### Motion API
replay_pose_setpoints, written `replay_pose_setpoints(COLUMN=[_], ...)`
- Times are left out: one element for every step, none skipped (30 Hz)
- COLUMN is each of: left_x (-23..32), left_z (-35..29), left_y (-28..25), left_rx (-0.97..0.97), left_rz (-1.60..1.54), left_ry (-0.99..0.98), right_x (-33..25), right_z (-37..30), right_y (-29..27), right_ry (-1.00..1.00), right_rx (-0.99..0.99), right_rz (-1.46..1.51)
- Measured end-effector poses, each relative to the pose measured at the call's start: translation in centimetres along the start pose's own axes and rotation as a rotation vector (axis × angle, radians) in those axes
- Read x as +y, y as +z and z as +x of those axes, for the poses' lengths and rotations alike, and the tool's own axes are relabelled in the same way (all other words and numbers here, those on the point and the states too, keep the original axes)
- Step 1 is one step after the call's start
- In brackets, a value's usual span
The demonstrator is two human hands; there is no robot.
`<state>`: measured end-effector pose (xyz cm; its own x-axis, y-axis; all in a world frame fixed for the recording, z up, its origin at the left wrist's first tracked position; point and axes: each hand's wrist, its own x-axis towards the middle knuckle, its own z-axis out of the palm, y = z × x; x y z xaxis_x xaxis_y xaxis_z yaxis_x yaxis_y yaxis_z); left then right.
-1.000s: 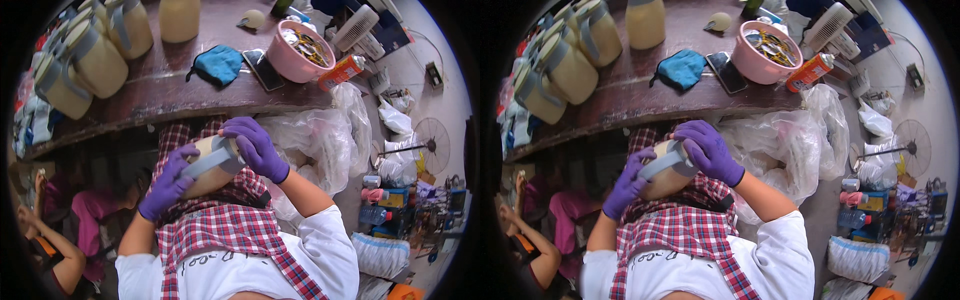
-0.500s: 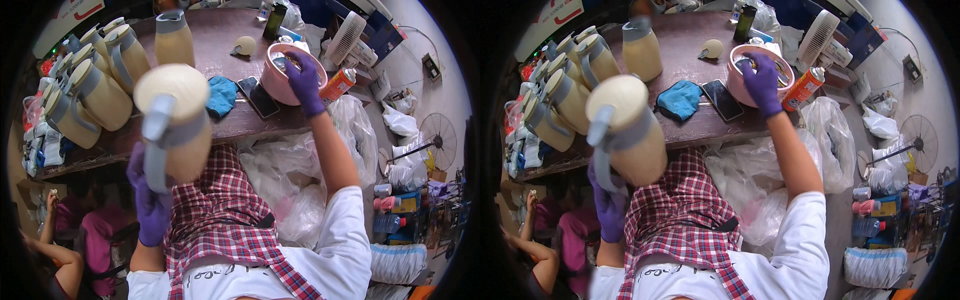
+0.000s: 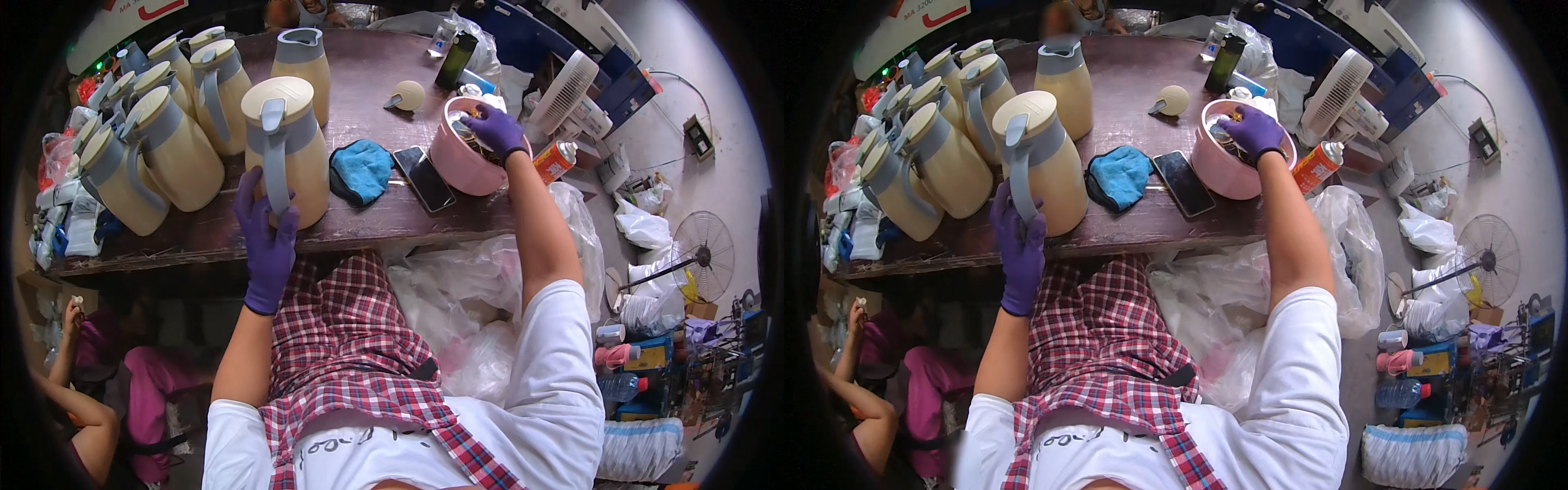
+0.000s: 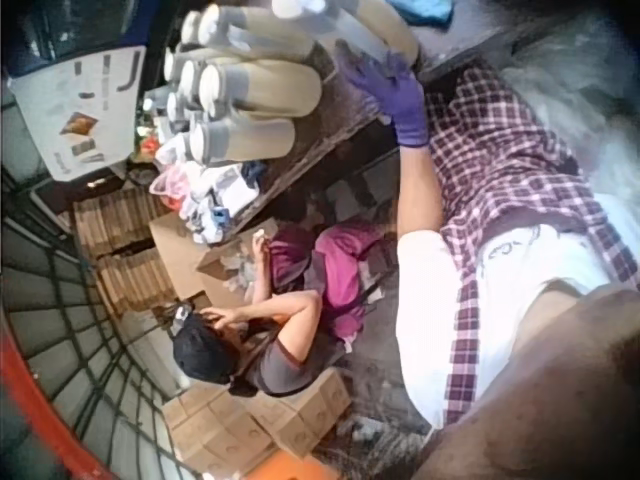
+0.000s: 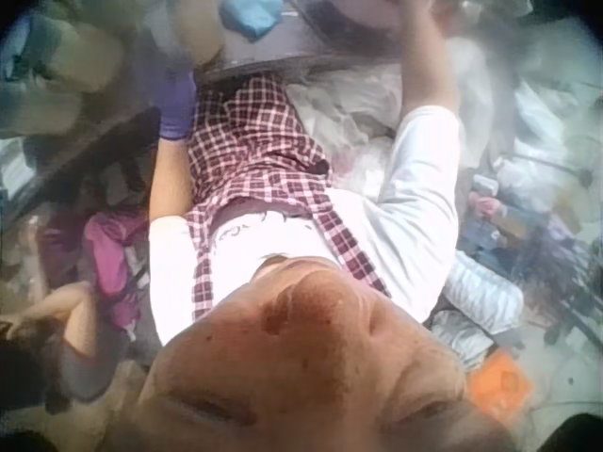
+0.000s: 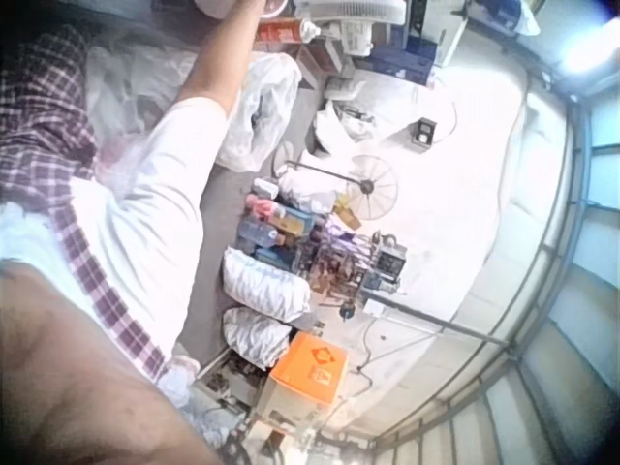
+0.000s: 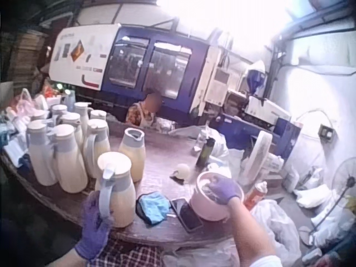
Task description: The person assembles beige pitchers by attaching grey handles and lids. They pick up each component, fit the handle onto the pitcher body, and secure the lid on top. The finished pitchers are placed on a wooden table alongside others.
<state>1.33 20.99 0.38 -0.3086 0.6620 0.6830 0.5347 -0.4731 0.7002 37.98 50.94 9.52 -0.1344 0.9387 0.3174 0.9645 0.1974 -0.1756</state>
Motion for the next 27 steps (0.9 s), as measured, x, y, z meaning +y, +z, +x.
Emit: replay_pose_setpoints(left_x=[-0.2,-0.2,0.1,0.5,0.8,0.3,-0.6,-1.4,-1.8,-2.0,-2.3,-2.5,-2.8,-3.0,-2.7,-2.4,-2.0,-1.6,-1.3,-1.2,-0.7,0.1,1.0,1.9,2.5,2.9,4.0], left_z=[0.0,0.1,0.1,-0.6,-1.4,-2.7,-4.4,-5.9,-7.3,-8.6,-9.7,-10.6,-11.0,-11.2,-11.2,-11.0,-10.8,-10.5,-10.3,-10.1,-10.2,-10.2,-9.8,-9.6,-9.5,-9.2,-8.3], left_y=[0.2,0.1,-0.5,-1.3,-2.0,-2.6,-3.2,-3.8,-4.3,-5.0,-5.5,-6.0,-5.6,-5.1,-5.1,-4.8,-4.4,-4.2,-4.1,-3.9,-3.9,-3.9,-3.7,-3.2,-2.2,-1.0,-0.1], left_rx=[0.023,0.048,0.029,0.006,-0.017,-0.01,-0.009,-0.009,-0.042,-0.072,-0.103,-0.096,-0.102,-0.111,-0.138,-0.167,-0.198,-0.227,-0.287,-0.349,-0.393,-0.451,-0.492,-0.524,-0.559,-0.598,-0.617], left_rz=[-0.064,-0.127,-0.059,0.001,0.062,0.048,0.031,0.012,0.027,0.055,0.08,0.018,-0.079,-0.178,-0.172,-0.191,-0.213,-0.228,-0.27,-0.315,-0.351,-0.476,-0.603,-0.735,-0.88,-1.029,-1.016], left_ry=[-0.013,-0.026,-0.025,-0.03,-0.036,-0.072,-0.109,-0.145,-0.17,-0.198,-0.227,-0.3,-0.359,-0.418,-0.374,-0.401,-0.427,-0.449,-0.469,-0.487,-0.516,-0.586,-0.657,-0.725,-0.733,-0.734,-0.686], right_x=[-0.8,-1.7,-3.3,-3.3,-3.1,-2.8,-2.1,-0.2,1.6,1.1,0.7,-1.5,1.0,3.7,3.9,3.8,4.4,4.2,3.9,3.8,1.5,-0.8,-3.4,-4.7,-6.0,-8.8,-11.5], right_z=[-0.4,-1.0,-1.7,-1.9,-1.9,-1.7,-1.3,0.3,1.3,1.2,0.9,-0.1,0.9,1.5,1.0,0.3,0.2,-0.1,-0.5,-1.4,-2.6,-4.1,-6.2,-8.3,-10.4,-13.1,-15.9], right_y=[-0.2,-0.4,-1.2,-1.4,-1.8,-2.0,-1.7,-1.1,-0.5,-0.5,-0.5,-1.4,-0.8,-0.3,-0.5,-1.0,-1.3,-2.2,-3.0,-3.8,-4.9,-5.5,-6.6,-5.9,-5.3,-4.8,-4.7], right_ry=[-0.017,-0.035,0.006,0.037,0.067,0.091,0.132,0.133,0.089,0.038,0.06,0.072,0.016,0.066,0.05,0.034,0.035,0.033,0.031,-0.089,-0.009,0.081,0.13,-0.057,-0.25,-0.125,0.118], right_rx=[-0.048,-0.095,-0.09,-0.079,-0.068,-0.06,0.007,0.001,0.006,0.002,-0.022,-0.049,-0.05,0.053,0.09,0.128,0.215,0.304,0.393,0.486,0.501,0.496,0.279,0.183,0.111,-0.15,-0.355], right_rz=[-0.122,-0.243,-0.289,-0.205,-0.121,-0.037,0.075,0.319,0.432,0.555,0.354,0.159,0.434,0.647,0.693,0.737,0.673,0.615,0.553,0.804,1.018,1.231,1.401,1.278,1.162,1.58,1.971])
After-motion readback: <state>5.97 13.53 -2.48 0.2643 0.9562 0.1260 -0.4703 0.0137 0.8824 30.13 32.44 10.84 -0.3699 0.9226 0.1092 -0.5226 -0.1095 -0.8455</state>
